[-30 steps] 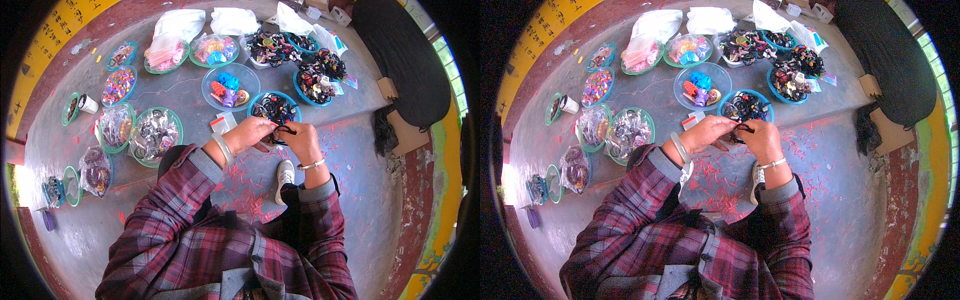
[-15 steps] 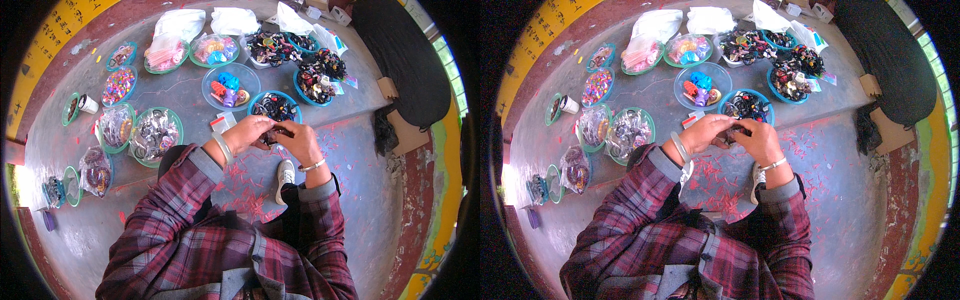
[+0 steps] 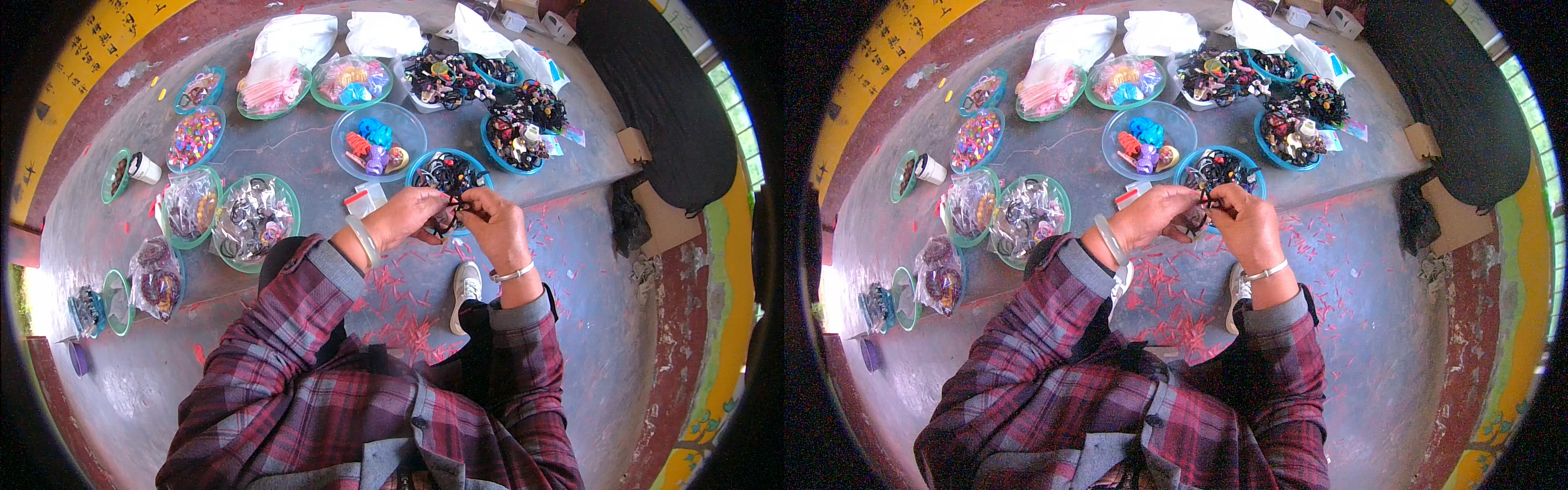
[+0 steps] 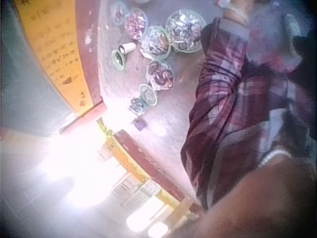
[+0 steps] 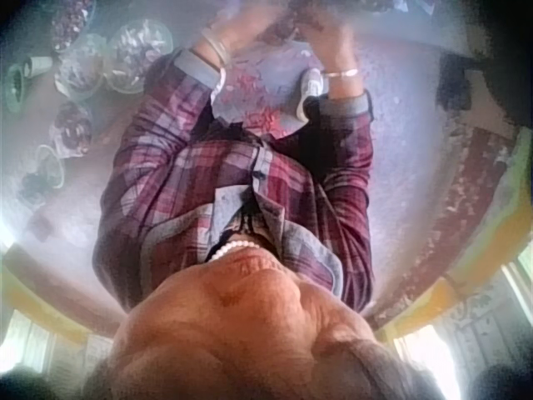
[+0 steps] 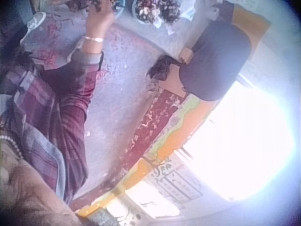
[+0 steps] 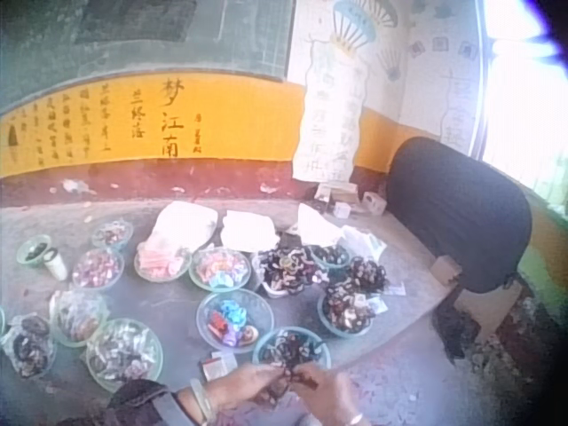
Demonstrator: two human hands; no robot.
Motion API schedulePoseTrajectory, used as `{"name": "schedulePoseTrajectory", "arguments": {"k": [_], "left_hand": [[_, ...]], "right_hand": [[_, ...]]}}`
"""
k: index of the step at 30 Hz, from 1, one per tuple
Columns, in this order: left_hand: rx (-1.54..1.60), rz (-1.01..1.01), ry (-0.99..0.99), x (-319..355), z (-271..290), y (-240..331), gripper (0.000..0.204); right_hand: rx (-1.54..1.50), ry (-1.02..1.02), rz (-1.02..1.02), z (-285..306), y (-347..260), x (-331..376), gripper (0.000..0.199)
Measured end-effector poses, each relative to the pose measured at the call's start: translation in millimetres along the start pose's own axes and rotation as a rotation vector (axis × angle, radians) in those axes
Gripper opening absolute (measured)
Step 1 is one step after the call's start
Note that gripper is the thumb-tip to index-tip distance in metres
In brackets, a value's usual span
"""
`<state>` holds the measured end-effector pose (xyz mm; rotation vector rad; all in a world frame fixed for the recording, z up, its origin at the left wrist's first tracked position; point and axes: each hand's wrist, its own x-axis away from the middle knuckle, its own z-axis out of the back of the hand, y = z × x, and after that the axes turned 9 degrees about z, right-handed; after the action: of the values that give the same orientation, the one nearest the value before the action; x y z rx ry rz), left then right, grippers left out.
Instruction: The person sits on the floor and assembles hair accessories by hand. They pick up small black hair ties and colorful plastic clips from bowls, attach the clips to the ties, and place the finished items into a small plastic bag.
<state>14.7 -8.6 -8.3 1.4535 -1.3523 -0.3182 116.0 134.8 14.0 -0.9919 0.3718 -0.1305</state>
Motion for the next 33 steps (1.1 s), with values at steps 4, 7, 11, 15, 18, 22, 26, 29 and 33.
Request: {"name": "schedulePoseTrajectory", "arguments": {"k": [4,7,11,15,18,22,26,29,33], "left_hand": [[-0.017,-0.007,0.000,2.2,-0.8,-0.7,0.028],[-0.023,-0.032,-0.002,4.0,-1.9,0.2,0.029],[-0.008,-0.096,-0.043,1.6,-2.1,-1.0,0.031],[0.042,-0.083,-0.078,1.9,-1.0,1.4,0.031],[0.081,-0.091,-0.104,-1.0,1.9,-1.9,0.032],[0.122,-0.095,-0.076,1.4,0.7,1.8,0.033],[0.089,-0.125,-0.021,5.7,-1.6,6.2,0.033],[0.056,-0.124,0.007,4.1,-0.6,3.2,0.034],[0.042,-0.130,0.014,3.1,-1.9,1.6,0.035]], "right_hand": [[0.136,-0.003,0.128,-0.5,-6.2,0.1,0.017],[0.157,-0.034,0.133,-0.8,-8.5,-0.3,0.015],[0.345,-0.096,0.129,1.8,-9.3,0.0,0.015],[0.329,-0.192,-0.016,7.5,-13.0,-1.3,0.017],[0.253,-0.234,-0.099,12.3,-9.0,-2.3,0.016],[-0.044,-0.214,-0.124,13.4,-7.6,-1.9,0.012],[-0.246,-0.118,-0.027,8.2,-9.7,1.9,0.009],[-0.070,-0.189,0.084,8.2,-11.6,3.5,0.008],[0.293,-0.235,0.226,9.6,-13.3,0.1,0.006]]}}
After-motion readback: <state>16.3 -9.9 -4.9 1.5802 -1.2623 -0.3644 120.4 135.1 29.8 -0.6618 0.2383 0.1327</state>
